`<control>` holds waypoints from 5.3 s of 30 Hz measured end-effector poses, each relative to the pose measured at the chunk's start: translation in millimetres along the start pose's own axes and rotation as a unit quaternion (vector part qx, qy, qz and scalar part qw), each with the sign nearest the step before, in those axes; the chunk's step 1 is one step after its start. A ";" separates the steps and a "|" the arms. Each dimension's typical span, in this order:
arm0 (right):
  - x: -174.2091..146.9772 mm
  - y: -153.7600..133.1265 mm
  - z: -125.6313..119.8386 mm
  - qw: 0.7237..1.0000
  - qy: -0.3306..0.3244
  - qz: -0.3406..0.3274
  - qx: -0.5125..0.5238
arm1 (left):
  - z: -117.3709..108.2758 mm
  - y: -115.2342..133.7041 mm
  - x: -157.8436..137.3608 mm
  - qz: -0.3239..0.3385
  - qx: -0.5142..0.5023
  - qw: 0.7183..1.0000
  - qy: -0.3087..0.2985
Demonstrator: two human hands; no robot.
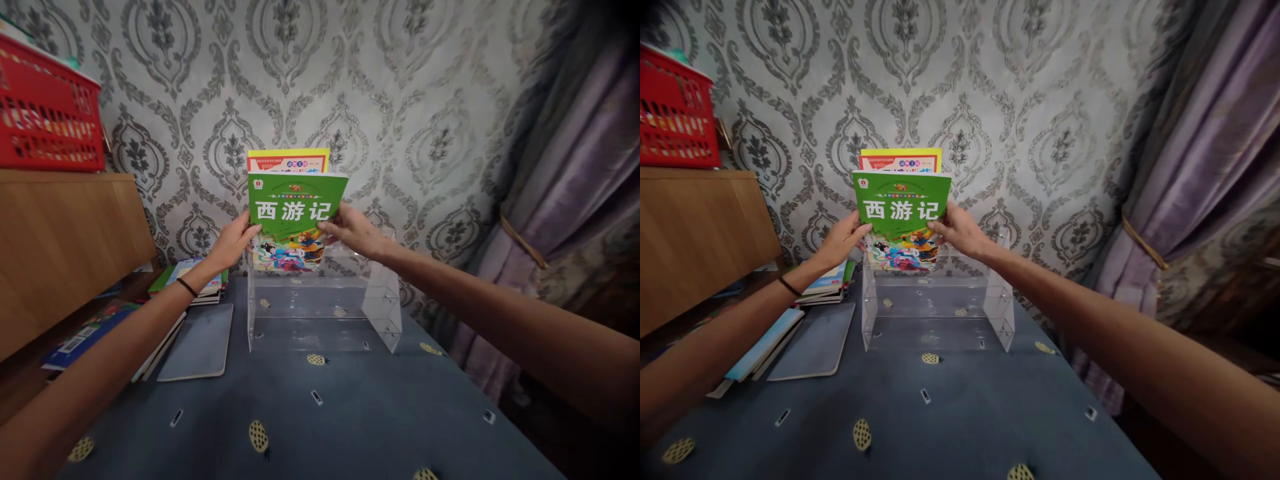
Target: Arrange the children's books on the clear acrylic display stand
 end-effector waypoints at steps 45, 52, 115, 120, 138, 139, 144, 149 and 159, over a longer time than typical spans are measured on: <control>-20.0 14.3 16.1 0.935 0.048 -0.008 -0.352 | -3.1 -6.4 -11.0 0.029 0.211 0.977 0.022; -28.3 14.5 22.5 0.927 0.095 0.002 -0.362 | -3.5 -6.6 -10.4 0.028 0.222 0.975 0.015; -37.9 24.7 33.9 0.913 0.110 -0.008 -0.392 | 7.1 -8.2 -21.8 0.005 0.270 0.959 0.090; -39.0 24.1 33.4 0.916 0.112 0.001 -0.386 | 6.0 -7.9 -21.9 -0.002 0.277 0.957 0.090; -38.3 19.1 30.2 0.913 0.115 0.010 -0.391 | 4.2 0.9 -20.2 -0.020 0.262 0.961 0.085; -37.2 19.5 30.1 0.912 0.117 0.012 -0.393 | 4.4 0.6 -19.5 -0.021 0.261 0.961 0.085; -33.9 21.6 30.2 0.916 0.123 -0.001 -0.383 | 5.0 -1.9 -17.8 -0.024 0.257 0.962 0.087; -34.9 24.1 29.5 0.924 0.122 -0.006 -0.362 | 4.9 -2.6 -18.4 -0.026 0.256 0.962 0.086; -37.6 24.5 28.2 0.932 0.137 -0.009 -0.336 | 0.3 -2.5 -27.5 -0.020 0.249 0.964 0.086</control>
Point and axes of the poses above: each hand's wrist, its own x-axis towards the middle knuckle, its own z-axis out of the palm, y = z × x, the point moved 3 cm from there along x, towards the middle knuckle, and after that the axes turned 14 degrees about y, right-handed, at the moved point
